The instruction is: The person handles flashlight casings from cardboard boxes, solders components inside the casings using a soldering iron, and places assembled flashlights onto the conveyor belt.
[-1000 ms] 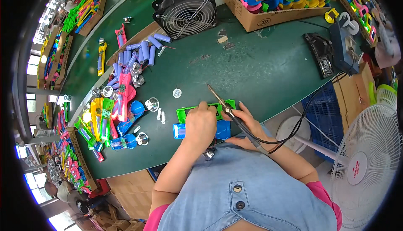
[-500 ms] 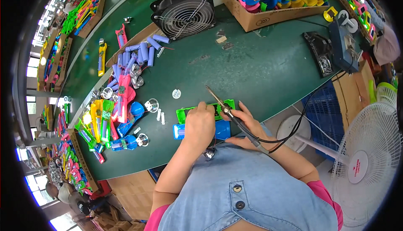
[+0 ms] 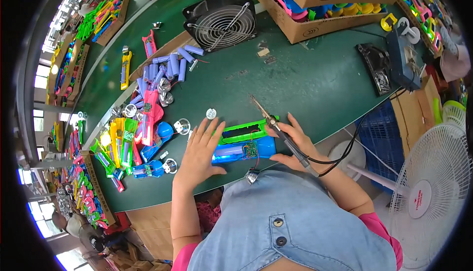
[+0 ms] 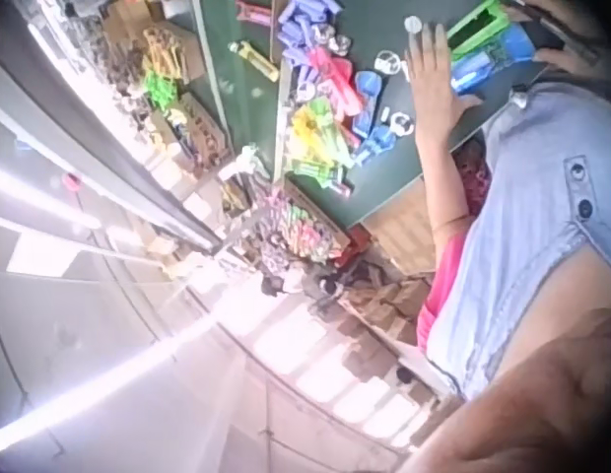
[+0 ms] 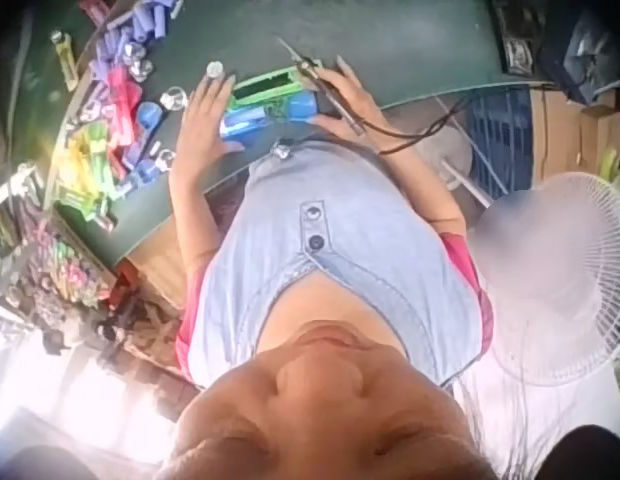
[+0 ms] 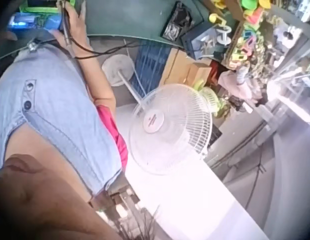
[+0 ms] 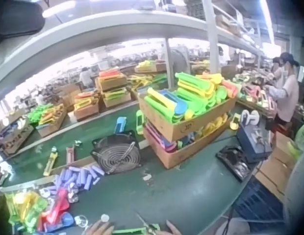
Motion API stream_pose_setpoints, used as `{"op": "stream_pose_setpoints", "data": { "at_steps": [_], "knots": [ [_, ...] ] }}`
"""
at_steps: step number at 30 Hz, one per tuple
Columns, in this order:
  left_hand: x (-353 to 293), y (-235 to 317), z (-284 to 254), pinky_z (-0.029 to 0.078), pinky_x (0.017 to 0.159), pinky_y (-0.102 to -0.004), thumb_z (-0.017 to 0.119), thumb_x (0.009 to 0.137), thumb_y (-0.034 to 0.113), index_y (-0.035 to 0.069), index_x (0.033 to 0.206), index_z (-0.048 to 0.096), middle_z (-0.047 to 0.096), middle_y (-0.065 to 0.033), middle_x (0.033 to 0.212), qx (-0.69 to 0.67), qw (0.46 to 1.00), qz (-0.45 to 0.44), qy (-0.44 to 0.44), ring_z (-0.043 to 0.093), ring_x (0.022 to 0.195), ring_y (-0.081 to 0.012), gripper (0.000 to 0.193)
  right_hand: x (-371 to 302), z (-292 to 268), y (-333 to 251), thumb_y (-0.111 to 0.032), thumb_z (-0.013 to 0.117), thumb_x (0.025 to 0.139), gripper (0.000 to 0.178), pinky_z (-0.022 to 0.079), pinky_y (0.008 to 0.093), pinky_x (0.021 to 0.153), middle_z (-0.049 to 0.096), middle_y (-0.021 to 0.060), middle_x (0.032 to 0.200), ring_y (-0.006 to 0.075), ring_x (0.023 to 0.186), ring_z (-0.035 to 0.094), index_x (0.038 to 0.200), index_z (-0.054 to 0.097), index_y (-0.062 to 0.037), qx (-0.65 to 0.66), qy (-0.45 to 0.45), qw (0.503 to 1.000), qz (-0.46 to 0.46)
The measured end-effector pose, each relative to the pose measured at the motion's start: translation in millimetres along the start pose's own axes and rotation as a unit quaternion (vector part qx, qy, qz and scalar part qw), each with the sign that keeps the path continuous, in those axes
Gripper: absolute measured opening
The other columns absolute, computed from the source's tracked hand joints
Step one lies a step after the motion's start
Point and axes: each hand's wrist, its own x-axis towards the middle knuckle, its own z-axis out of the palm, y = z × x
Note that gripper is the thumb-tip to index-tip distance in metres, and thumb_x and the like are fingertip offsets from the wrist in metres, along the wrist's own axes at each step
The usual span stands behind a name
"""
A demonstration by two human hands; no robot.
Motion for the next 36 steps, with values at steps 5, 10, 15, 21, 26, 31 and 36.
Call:
{"op": "stream_pose_setpoints", "data": {
  "at_steps": [5, 10, 15, 21, 26, 31, 36],
  "knots": [
    [-12, -5, 21, 0.038, 0.091, -0.0410, 0.074, 0.055, 0.007, 0.003, 0.120, 0.042, 0.046, -0.0173, 0.115, -0.053, 0.988, 0.008, 0.142, 0.046, 0.106, -0.0334, 0.073, 0, -9, -7, -0.023, 0.072, 0.068, 0.070, 0.012, 0.0497, 0.106, 0.057, 0.0084, 0.113, 0.0234, 0.110, 0.051, 0.122, 0.034, -0.0036, -0.037, 0.038, 0.998, -0.038],
    [-11, -18, 47, 0.042, 0.077, -0.0382, 0.071, 0.054, 0.004, 0.002, 0.092, 0.048, 0.050, -0.0164, 0.101, -0.077, 0.965, 0.055, 0.243, 0.051, 0.091, -0.0328, 0.045, -11, -23, 2, -0.015, 0.070, 0.068, 0.052, 0.015, 0.0487, 0.105, 0.063, 0.0102, 0.100, 0.0225, 0.097, 0.059, 0.112, 0.043, -0.0040, -0.067, 0.209, 0.975, -0.031],
    [-17, -35, 23, 0.043, 0.073, -0.0381, 0.074, 0.052, 0.007, 0.005, 0.087, 0.039, 0.052, -0.0170, 0.101, -0.060, 0.974, 0.108, 0.191, 0.053, 0.089, -0.0331, 0.048, -16, -44, 21, -0.012, 0.067, 0.070, 0.052, 0.015, 0.0502, 0.104, 0.062, 0.0114, 0.099, 0.0235, 0.094, 0.060, 0.113, 0.040, -0.0029, -0.176, 0.243, 0.954, 0.011],
    [63, -92, -116, 0.042, 0.058, -0.0400, 0.073, 0.061, 0.010, 0.005, 0.086, 0.035, 0.050, -0.0151, 0.078, -0.026, 0.918, -0.058, 0.392, 0.053, 0.071, -0.0347, 0.046, -15, -43, 24, -0.014, 0.065, 0.071, 0.048, 0.016, 0.0516, 0.104, 0.062, 0.0109, 0.098, 0.0241, 0.094, 0.060, 0.112, 0.041, -0.0025, -0.224, 0.247, 0.942, 0.028],
    [193, -207, -147, 0.043, 0.065, -0.0421, 0.075, 0.061, 0.014, 0.003, 0.091, 0.035, 0.050, -0.0187, 0.079, 0.009, 0.884, -0.131, 0.449, 0.052, 0.074, -0.0381, 0.052, -8, -41, 16, -0.010, 0.063, 0.071, 0.045, 0.018, 0.0525, 0.103, 0.063, 0.0106, 0.092, 0.0244, 0.092, 0.061, 0.111, 0.043, -0.0019, -0.234, 0.229, 0.943, 0.064],
    [264, -259, -102, 0.045, 0.077, -0.0412, 0.078, 0.059, 0.031, -0.004, 0.104, 0.037, 0.053, -0.0243, 0.098, 0.058, 0.915, -0.250, 0.312, 0.053, 0.093, -0.0398, 0.071, -12, -41, 25, -0.013, 0.065, 0.069, 0.048, 0.017, 0.0544, 0.102, 0.063, 0.0111, 0.096, 0.0252, 0.091, 0.061, 0.109, 0.041, -0.0039, -0.249, 0.227, 0.939, 0.067],
    [268, -280, -149, 0.047, 0.077, -0.0421, 0.044, 0.070, 0.072, -0.004, 0.078, 0.064, 0.061, -0.0269, 0.086, 0.000, 0.952, -0.264, 0.156, 0.057, 0.095, -0.0345, 0.079, -8, -42, 27, -0.013, 0.066, 0.069, 0.048, 0.017, 0.0546, 0.101, 0.062, 0.0111, 0.096, 0.0246, 0.091, 0.061, 0.109, 0.041, -0.0042, -0.245, 0.231, 0.939, 0.068]
  ]
}}
